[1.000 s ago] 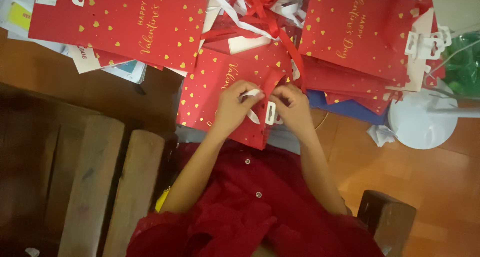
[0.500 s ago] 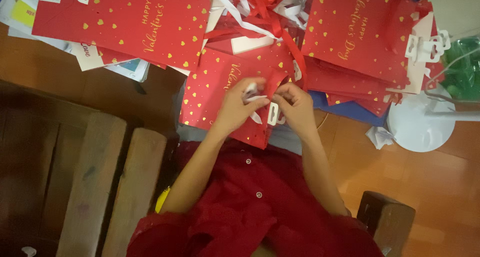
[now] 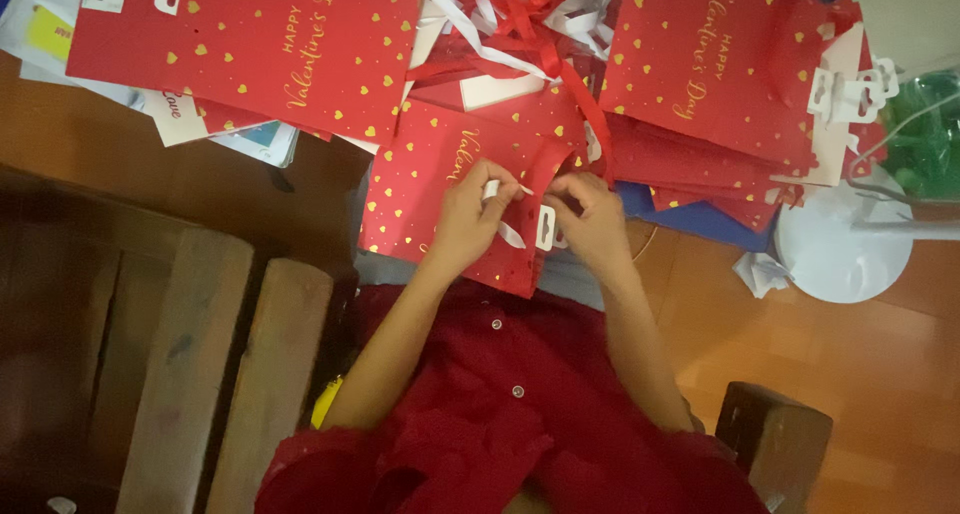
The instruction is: The person assembles red Valentine's Day gift bags by threading white ribbon handles through the bag's top slots and securing them with white plastic clips. The person handles multiple bags one at a time, repeating the threading and clipping steps for each bag.
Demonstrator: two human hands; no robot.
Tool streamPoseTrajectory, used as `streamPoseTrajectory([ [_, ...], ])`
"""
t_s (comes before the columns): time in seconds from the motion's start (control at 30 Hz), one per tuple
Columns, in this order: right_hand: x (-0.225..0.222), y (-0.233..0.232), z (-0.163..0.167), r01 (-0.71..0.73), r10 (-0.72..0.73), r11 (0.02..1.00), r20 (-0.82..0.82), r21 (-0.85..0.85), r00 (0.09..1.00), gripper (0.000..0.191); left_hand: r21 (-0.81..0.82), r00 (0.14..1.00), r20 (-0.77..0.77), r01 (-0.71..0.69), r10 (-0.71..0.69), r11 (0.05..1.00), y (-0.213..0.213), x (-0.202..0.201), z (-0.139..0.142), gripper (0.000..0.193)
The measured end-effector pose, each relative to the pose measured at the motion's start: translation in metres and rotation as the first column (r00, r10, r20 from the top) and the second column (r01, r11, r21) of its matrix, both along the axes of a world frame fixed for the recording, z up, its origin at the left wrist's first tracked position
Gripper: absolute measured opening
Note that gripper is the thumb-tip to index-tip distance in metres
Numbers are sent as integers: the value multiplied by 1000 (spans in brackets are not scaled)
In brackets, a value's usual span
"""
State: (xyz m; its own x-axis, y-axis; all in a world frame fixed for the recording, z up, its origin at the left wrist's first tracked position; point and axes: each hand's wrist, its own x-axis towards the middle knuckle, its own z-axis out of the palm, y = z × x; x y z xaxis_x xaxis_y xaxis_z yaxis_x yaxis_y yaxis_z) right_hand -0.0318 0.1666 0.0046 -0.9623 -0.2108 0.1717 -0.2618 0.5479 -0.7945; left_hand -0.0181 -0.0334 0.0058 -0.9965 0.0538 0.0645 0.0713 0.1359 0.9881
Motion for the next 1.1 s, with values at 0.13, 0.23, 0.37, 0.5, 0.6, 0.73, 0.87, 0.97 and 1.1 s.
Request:
streamPoseTrajectory([
  [0.13,7,-10,2,118,-115,991,51,-68,992,11,-45,1000,-17,-25,24,999,1,0,1,11],
  [0.23,11,-20,0,196,-188,977,97,-83,977,9,0,999,-10,-41,41,999,1,-1,1,11],
  [0.37,10,-26,-3,193,-194,978,3,-77,981,7,5,997,15,-76,76,997,4,0,-2,9],
  [0.5,11,-30,-5,260,-254,944,57,-203,966,8,21,996,20,-89,89,996,6,-1,-8,10],
  [0.6,13,-30,-5,238,-241,965,-15,-107,970,9,101,996,19,-85,84,991,8,-1,-13,11],
  [0.73,12,-26,-8,185,-190,980,-63,-77,980,7,145,995,29,-98,95,985,8,0,-17,13],
  [0.87,11,-22,-14,186,-190,972,-18,-146,982,7,195,977,130,-192,169,962,4,-5,-6,12],
  [0.97,12,-19,-15,166,-172,976,-33,-140,984,10,-24,936,-42,-349,348,937,-6,-8,16,16],
  [1.1,11,-17,-6,129,-130,991,-80,-22,988,24,-301,818,-547,-389,177,871,-25,7,44,17],
])
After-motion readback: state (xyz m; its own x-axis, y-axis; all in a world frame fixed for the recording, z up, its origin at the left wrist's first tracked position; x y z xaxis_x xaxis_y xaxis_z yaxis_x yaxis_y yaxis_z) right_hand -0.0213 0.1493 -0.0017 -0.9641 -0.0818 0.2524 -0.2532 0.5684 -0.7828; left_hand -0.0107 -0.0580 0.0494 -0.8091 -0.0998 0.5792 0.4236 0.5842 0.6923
